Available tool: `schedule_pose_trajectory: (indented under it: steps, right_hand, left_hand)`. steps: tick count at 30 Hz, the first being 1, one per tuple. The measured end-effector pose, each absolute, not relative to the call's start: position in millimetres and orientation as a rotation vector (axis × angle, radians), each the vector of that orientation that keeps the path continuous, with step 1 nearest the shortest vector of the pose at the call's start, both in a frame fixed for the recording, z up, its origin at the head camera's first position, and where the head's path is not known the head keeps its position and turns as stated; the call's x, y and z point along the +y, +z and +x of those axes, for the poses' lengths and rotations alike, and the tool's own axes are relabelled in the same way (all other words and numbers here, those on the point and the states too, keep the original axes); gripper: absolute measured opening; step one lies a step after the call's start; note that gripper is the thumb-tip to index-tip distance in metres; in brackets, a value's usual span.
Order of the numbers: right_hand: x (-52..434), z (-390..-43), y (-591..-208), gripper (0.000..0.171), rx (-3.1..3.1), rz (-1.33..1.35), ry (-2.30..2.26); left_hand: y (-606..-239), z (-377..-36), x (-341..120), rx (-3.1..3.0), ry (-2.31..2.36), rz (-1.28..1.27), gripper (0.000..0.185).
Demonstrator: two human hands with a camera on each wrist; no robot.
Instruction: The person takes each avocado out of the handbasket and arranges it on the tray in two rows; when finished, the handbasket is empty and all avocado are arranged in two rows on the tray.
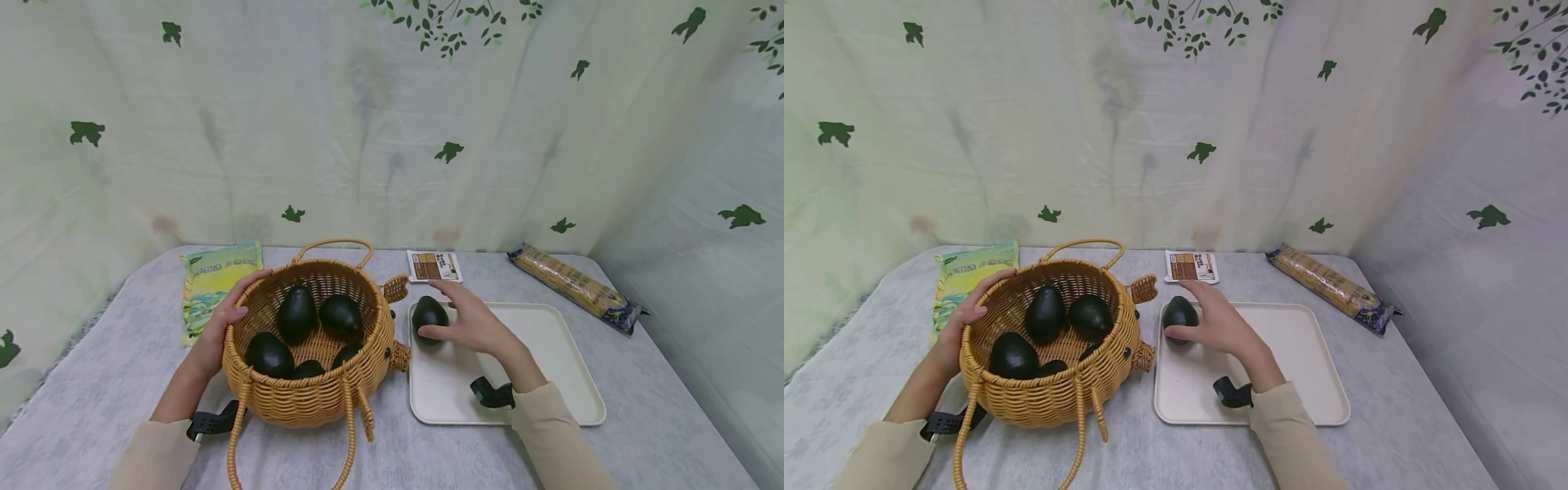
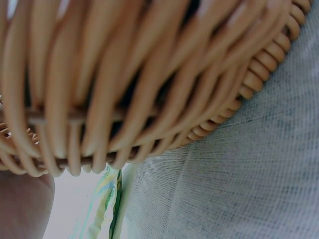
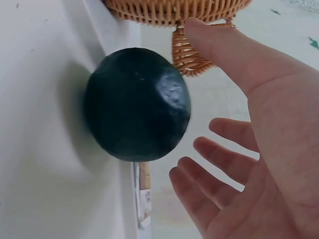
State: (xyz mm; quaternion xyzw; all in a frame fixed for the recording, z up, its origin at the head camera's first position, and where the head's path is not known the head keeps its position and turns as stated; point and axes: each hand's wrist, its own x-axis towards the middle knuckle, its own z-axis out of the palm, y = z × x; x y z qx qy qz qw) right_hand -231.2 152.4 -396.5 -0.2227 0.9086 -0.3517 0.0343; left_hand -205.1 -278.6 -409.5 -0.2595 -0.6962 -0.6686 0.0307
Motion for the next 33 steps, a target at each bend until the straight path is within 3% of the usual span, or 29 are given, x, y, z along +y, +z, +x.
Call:
schedule_pose_trajectory:
  steps: [5, 15, 33]
  right_hand:
    - [151.3, -228.9, -390.0, 0.090, 2.853, -0.712, -1.066]
    - [135.7, -222.4, -364.5, 0.062, 2.901, -0.932, -1.297]
    - [92.2, -222.9, -322.2, 0.056, 2.757, -1.159, -1.364]
  left_hand:
    - [-408.3, -204.5, -277.9, -2.158, -2.051, -0.766, 0.059]
    - [-407.2, -203.8, -277.1, -2.176, -2.059, -0.747, 0.059]
    - [-407.9, -203.4, -278.2, -2.178, -2.033, -0.751, 0.058]
